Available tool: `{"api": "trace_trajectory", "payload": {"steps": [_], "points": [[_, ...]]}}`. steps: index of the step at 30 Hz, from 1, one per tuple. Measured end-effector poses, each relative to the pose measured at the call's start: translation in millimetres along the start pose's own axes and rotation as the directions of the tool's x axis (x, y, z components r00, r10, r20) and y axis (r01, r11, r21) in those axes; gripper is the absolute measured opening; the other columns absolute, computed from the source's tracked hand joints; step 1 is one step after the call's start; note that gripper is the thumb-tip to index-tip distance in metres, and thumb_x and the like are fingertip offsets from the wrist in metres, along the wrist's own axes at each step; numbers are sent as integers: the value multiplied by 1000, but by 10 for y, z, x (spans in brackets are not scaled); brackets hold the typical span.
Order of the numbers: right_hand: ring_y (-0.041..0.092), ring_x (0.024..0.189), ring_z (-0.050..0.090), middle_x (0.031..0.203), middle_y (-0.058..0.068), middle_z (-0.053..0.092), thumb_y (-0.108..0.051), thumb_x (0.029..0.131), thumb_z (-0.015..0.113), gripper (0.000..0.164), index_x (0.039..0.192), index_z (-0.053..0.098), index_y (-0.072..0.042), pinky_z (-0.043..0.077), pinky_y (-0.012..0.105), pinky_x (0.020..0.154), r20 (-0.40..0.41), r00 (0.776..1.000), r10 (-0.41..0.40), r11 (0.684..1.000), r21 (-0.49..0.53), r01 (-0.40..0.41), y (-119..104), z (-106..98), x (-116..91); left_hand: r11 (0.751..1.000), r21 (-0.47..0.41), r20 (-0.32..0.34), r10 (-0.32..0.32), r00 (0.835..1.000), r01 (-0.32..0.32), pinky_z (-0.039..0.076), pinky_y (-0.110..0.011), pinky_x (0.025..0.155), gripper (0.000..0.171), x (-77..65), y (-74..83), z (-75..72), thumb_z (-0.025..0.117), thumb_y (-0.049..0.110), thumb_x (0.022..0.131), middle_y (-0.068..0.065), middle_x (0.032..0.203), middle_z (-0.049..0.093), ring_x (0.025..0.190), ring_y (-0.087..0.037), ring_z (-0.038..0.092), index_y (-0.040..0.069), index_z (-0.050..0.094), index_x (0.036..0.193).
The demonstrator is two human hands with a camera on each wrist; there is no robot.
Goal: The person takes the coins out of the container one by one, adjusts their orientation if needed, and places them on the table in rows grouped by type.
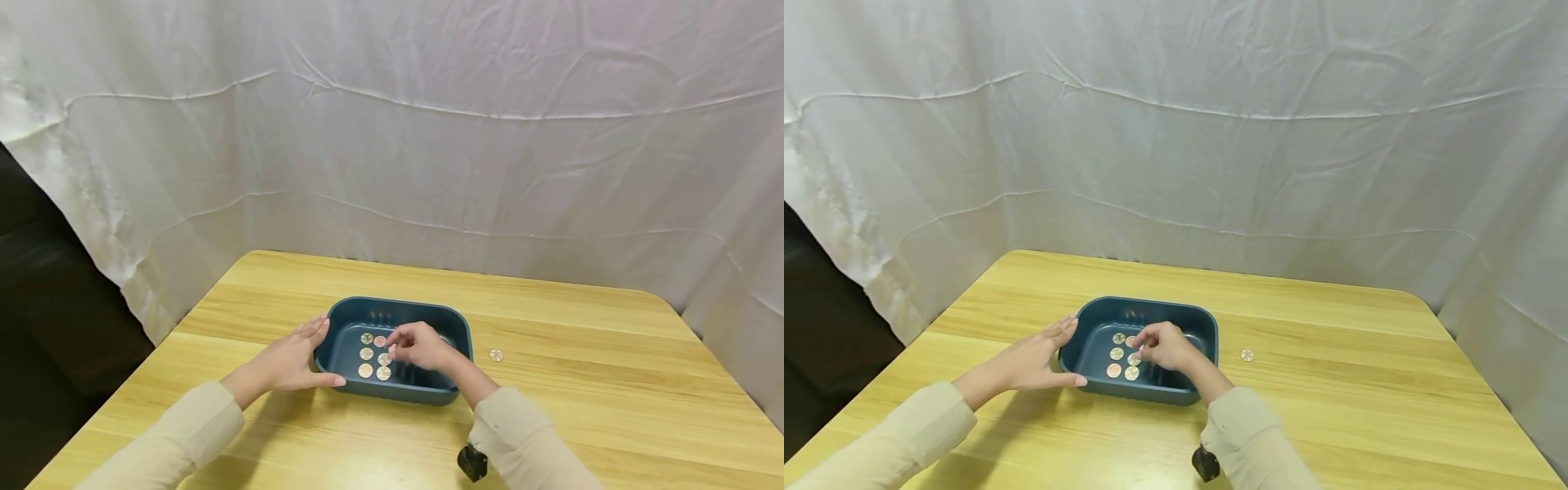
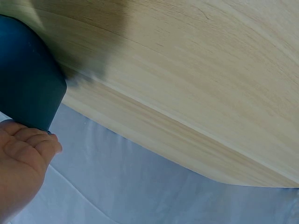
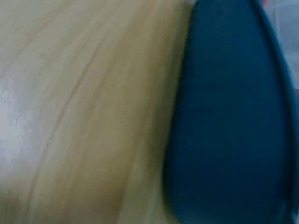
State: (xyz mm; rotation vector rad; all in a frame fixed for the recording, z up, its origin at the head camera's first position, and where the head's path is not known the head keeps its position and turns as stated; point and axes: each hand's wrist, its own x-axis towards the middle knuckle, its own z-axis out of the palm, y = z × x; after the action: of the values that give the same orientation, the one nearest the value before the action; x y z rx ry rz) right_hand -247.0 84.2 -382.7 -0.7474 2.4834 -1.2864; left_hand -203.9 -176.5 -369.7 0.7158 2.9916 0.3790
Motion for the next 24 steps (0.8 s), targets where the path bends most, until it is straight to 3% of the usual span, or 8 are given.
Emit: {"api": "trace_trajectory", "payload": {"steps": [11, 16, 24], "points": [[4, 50, 43, 56, 4, 54, 5, 83, 61, 14, 96, 66, 4, 43, 17, 62, 223, 975, -6, 991, -132, 36, 50, 96, 87, 1000, -12, 1, 1, 1000, -1, 30, -52, 109, 108, -5, 2, -9, 61, 69, 72, -22, 151, 25, 138, -39, 27, -7, 29, 142], [2, 47, 40, 51, -6, 43, 6, 82, 61, 12, 93, 64, 2, 45, 16, 71, 241, 970, -22, 977, -202, 72, 72, 131, 83, 1000, -27, 4, -8, 1000, 8, 30, -53, 108, 108, -4, 15, -6, 61, 68, 72, -22, 151, 23, 138, -40, 26, -6, 28, 142], [5, 51, 40, 54, -6, 40, 9, 81, 62, 12, 89, 59, 1, 41, 14, 58, 212, 977, 2, 974, -221, 46, 53, 203, 82, 1000, -31, 0, -6, 1000, 6, 30, -52, 109, 107, -8, 7, 14, 61, 68, 73, -23, 151, 24, 138, -40, 27, -7, 27, 142]]}}
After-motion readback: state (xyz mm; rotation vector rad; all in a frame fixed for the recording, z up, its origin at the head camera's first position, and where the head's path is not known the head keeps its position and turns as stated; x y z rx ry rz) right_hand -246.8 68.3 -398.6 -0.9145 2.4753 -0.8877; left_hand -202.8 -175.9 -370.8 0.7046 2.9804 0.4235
